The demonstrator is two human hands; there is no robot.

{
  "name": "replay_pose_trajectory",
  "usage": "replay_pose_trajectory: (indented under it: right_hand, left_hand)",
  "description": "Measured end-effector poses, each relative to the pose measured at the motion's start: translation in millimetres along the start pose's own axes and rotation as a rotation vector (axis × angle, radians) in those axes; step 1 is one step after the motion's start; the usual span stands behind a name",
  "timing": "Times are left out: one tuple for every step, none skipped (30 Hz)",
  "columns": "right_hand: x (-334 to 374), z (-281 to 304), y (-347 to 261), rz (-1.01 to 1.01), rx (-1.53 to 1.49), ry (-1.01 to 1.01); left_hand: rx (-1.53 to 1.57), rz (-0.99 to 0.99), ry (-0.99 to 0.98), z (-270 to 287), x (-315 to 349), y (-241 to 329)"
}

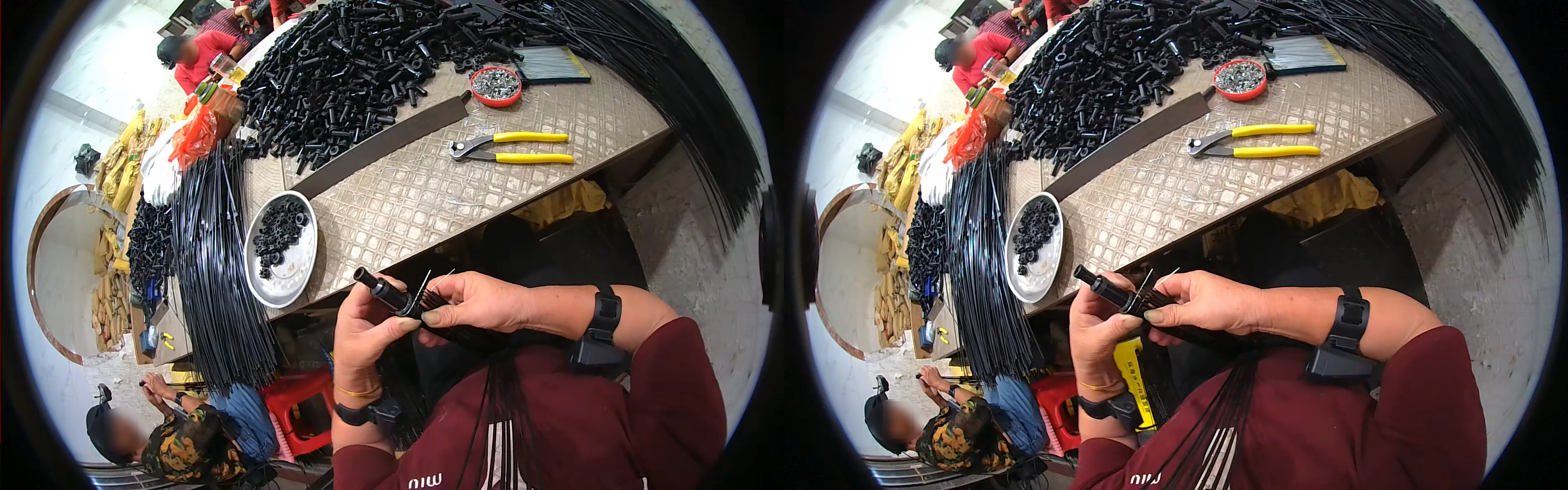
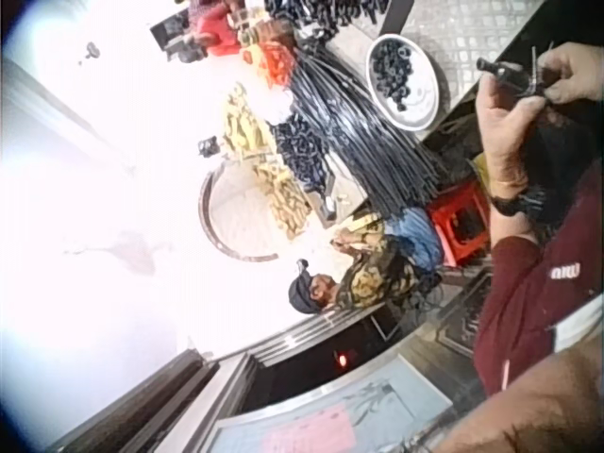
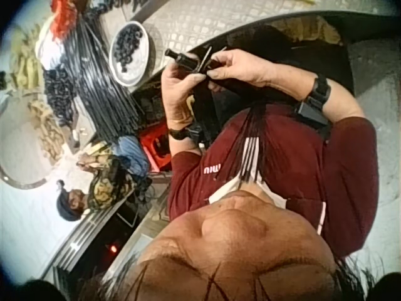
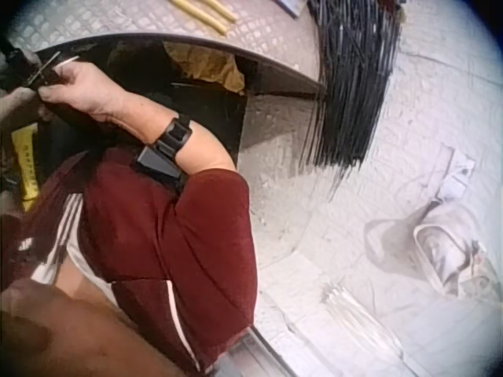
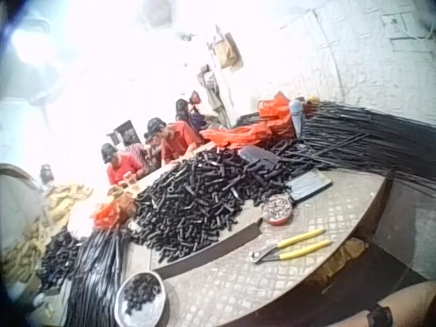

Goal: Assembling thin black rods into a plastic joint housing using spacers and pliers.

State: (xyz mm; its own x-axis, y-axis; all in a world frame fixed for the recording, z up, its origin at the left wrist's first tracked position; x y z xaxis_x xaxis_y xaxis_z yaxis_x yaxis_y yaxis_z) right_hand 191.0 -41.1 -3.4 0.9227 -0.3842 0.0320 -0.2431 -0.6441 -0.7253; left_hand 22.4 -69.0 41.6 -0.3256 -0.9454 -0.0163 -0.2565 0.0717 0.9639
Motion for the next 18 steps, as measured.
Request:
replay_pose_trajectory:
  right_hand:
    - [0.6, 0.8, 0.6, 0.001, -0.001, 0.002]
    - [0.3, 0.6, 1.3, 0.001, -0.001, 0.004]
    - [0.6, 0.5, 1.9, 0.002, -0.002, 0.008]
    - [1.4, 0.7, 0.8, 0.003, -0.004, 0.01]
    - [0.8, 0.2, -1.4, -0.015, -0.03, 0.008]
    - [0.3, -0.3, -2.2, -0.032, -0.056, 0.007]
    - [-0.7, -0.9, -1.1, -0.03, -0.058, 0.008]
    - [-1.2, -0.8, 0.1, -0.049, -0.052, 0.001]
    - [-1.7, -0.5, 0.9, -0.068, -0.045, -0.006]
    - [-2.4, 0.1, 0.7, -0.068, -0.046, -0.002]
    - [-2.5, -0.3, -0.4, -0.053, -0.026, -0.029]
    - [-2.1, -0.4, -1.4, -0.039, -0.006, -0.056]
    - [-0.9, 0.1, -2.4, -0.041, -0.006, -0.054]
    - [-0.2, -0.1, -3.2, -0.014, -0.02, -0.065]
    - [0.6, -0.2, -4.5, 0.013, -0.034, -0.077]
    - [1.3, 0.2, -6.3, 0.012, -0.034, -0.078]
    - [1.1, 0.0, -8.0, 0.0, -0.016, -0.103]
    - [0.8, -0.3, -9.0, -0.011, 0.004, -0.129]
  left_hand:
    - [-0.03, 0.061, -0.019, 1.8, -0.4, 5.2]
    - [-0.031, 0.061, -0.019, 4.6, -0.3, 7.6]
    - [-0.067, 0.061, -0.049, 6.2, -0.8, 9.2]
    - [-0.102, 0.061, -0.081, 6.4, -2.2, 9.5]
    - [-0.142, 0.007, -0.076, 7.9, -4.2, 9.1]
    - [-0.143, 0.008, -0.077, 8.8, -3.6, 2.4]
    - [-0.03, -0.04, -0.039, 10.5, -2.1, -7.7]
    - [0.086, -0.088, -0.002, 11.3, -2.7, -17.7]
    - [0.173, -0.106, -0.031, 11.2, -4.8, -25.3]
    - [0.259, -0.16, -0.049, 8.3, -5.5, -31.1]
    - [0.317, -0.171, -0.078, 6.7, -7.7, -35.8]
    - [0.373, -0.182, -0.106, 7.0, -9.5, -40.1]
    - [0.376, -0.182, -0.105, 8.1, -11.0, -41.6]
    - [0.348, -0.149, -0.127, 10.0, -11.7, -42.6]
    - [0.319, -0.117, -0.149, 10.9, -12.9, -43.1]
    - [0.319, -0.117, -0.147, 8.5, -16.6, -42.8]
    - [0.334, -0.139, -0.167, 4.3, -21.1, -41.4]
    - [0.349, -0.162, -0.187, 2.4, -23.3, -39.8]
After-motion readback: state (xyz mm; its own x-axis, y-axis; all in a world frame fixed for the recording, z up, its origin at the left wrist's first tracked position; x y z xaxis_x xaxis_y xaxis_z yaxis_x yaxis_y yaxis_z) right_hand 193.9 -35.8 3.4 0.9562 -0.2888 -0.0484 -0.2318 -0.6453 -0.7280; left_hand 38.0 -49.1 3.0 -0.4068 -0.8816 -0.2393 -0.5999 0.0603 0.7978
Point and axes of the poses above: each hand's wrist, its own x-axis away from the middle knuckle, its own z-axis out of the back of the hand, y = z × x, the point moved 2 cm from there along -x, towards the middle knuckle, and after that the axes turned 10 degrees about -y, right-handed, at the moved point
